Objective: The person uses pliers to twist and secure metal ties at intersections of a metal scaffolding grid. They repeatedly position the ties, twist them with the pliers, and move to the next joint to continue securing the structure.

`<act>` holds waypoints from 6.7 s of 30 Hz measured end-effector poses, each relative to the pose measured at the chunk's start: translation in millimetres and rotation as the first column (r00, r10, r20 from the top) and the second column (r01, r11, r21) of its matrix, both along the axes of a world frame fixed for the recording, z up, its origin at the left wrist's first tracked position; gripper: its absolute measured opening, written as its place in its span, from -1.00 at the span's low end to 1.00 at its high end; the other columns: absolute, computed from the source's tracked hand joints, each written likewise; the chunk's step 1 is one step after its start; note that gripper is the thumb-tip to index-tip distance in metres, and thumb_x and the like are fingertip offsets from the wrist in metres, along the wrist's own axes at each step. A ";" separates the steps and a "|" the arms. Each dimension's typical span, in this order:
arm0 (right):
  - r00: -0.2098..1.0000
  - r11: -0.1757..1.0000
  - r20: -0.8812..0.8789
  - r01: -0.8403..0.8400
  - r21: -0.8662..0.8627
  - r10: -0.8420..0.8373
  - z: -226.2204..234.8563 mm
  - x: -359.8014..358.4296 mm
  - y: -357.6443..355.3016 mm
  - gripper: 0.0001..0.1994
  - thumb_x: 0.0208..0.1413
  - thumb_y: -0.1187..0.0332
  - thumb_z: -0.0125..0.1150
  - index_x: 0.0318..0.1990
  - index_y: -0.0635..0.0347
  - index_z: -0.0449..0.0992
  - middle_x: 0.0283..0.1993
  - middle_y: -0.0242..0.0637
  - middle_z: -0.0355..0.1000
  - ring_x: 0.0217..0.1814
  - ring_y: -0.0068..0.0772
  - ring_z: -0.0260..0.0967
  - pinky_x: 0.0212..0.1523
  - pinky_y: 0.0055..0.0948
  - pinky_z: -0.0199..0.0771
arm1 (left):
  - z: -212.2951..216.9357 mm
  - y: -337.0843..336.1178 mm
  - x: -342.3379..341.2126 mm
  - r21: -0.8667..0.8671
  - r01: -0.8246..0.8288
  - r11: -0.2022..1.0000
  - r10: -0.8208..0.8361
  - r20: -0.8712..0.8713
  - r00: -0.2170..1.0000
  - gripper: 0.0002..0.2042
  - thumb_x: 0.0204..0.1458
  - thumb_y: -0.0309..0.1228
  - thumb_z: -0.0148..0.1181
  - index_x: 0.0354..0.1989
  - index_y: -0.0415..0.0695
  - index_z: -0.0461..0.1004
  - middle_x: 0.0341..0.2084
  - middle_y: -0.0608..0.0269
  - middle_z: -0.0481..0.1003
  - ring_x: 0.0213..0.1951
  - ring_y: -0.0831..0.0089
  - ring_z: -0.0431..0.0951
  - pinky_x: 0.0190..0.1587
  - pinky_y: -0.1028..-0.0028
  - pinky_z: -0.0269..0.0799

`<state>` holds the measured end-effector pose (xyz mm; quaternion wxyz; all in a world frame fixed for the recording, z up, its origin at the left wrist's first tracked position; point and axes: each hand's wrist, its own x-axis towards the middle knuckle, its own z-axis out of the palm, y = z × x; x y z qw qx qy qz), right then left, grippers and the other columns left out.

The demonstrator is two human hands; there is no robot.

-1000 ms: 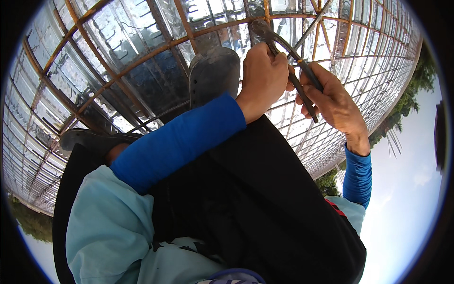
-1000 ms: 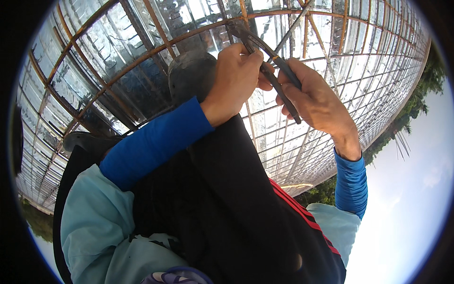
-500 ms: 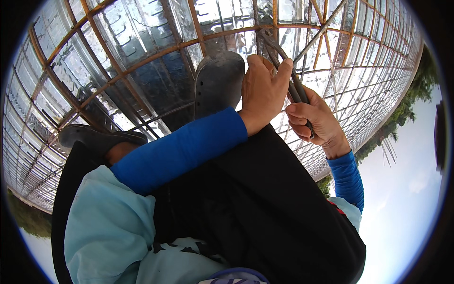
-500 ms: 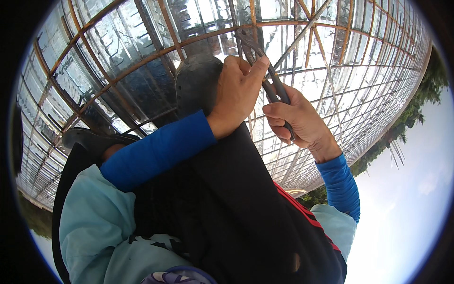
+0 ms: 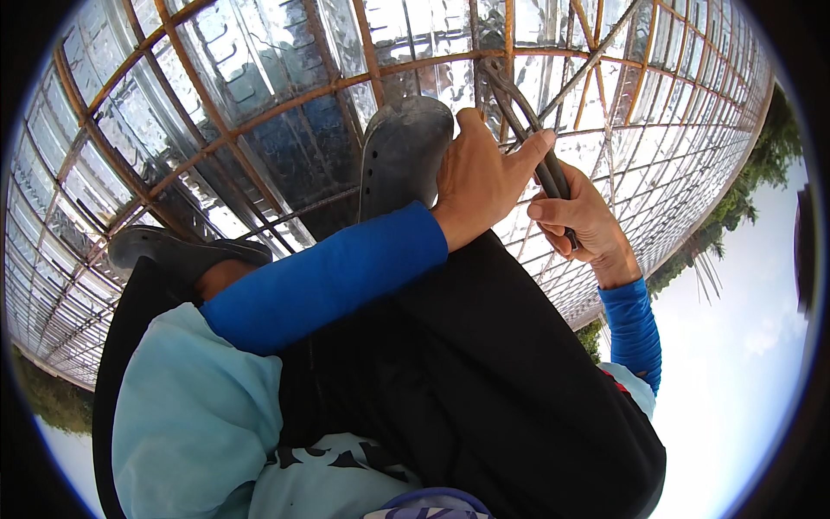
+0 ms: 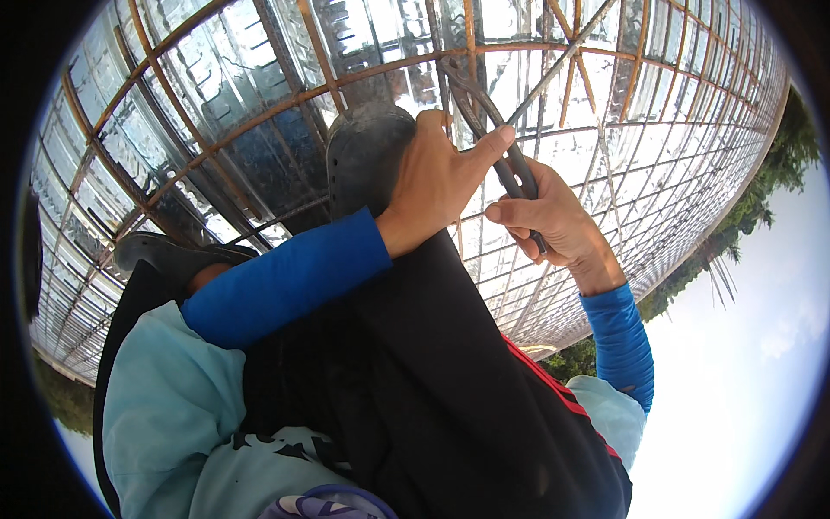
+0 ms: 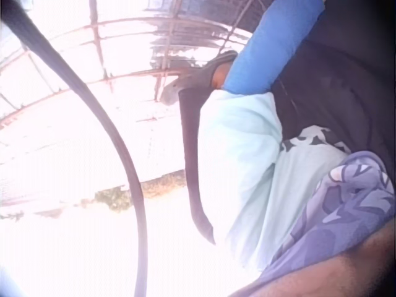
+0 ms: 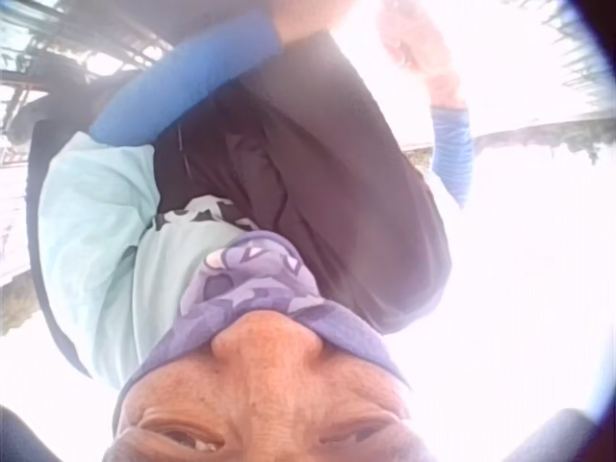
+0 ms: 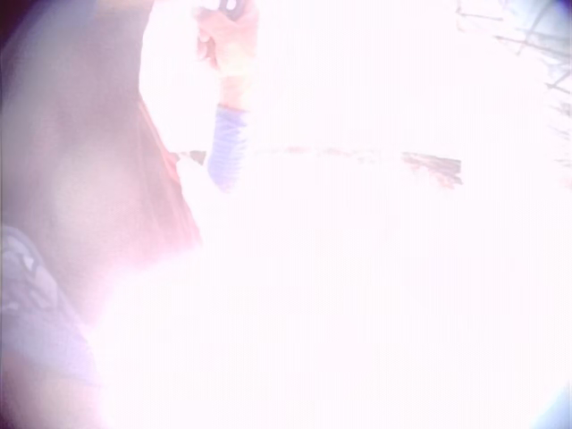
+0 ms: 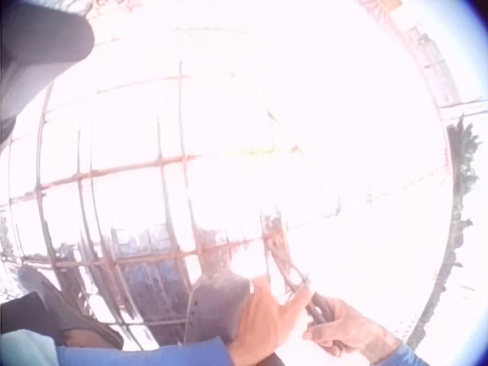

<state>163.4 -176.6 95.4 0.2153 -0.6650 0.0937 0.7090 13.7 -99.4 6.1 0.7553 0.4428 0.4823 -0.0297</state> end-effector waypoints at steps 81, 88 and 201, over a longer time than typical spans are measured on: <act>0.994 0.995 0.072 -0.091 0.041 0.088 -13.6 -23.1 -30.5 -0.55 0.44 0.04 0.18 -0.04 0.39 0.44 -0.51 -0.20 0.48 -0.55 -0.30 0.51 -0.56 -0.39 0.49 | -6.7 -6.5 35.8 -0.532 -0.528 0.662 0.589 -0.067 0.805 -0.80 0.47 -0.29 -0.04 -0.04 -0.19 0.34 -0.38 0.15 0.53 -0.38 0.31 0.63 -0.25 0.33 0.62; 0.232 0.578 0.716 -0.765 -0.284 0.659 -13.9 -60.6 -22.1 -0.69 0.21 0.53 0.18 0.04 0.33 0.25 -0.38 0.26 0.51 -0.36 0.46 0.47 -0.44 0.15 0.44 | 5.5 -2.3 47.9 -0.481 -0.566 0.670 0.560 -0.173 0.810 -0.77 0.48 -0.27 -0.07 -0.07 -0.22 0.32 -0.38 0.13 0.52 -0.39 0.34 0.63 -0.33 0.35 0.51; 0.858 0.738 0.509 -0.295 0.607 -0.076 -15.5 -91.1 3.0 -0.80 0.42 0.40 0.11 0.00 0.28 0.61 -0.22 -0.11 0.61 -0.28 -0.16 0.61 -0.24 -0.28 0.56 | 23.8 181.4 -24.7 -0.317 -0.350 0.882 0.456 0.382 0.804 -0.70 0.39 -0.19 0.19 -0.11 -0.23 0.61 -0.40 0.33 0.55 -0.41 0.59 0.46 -0.35 0.54 0.39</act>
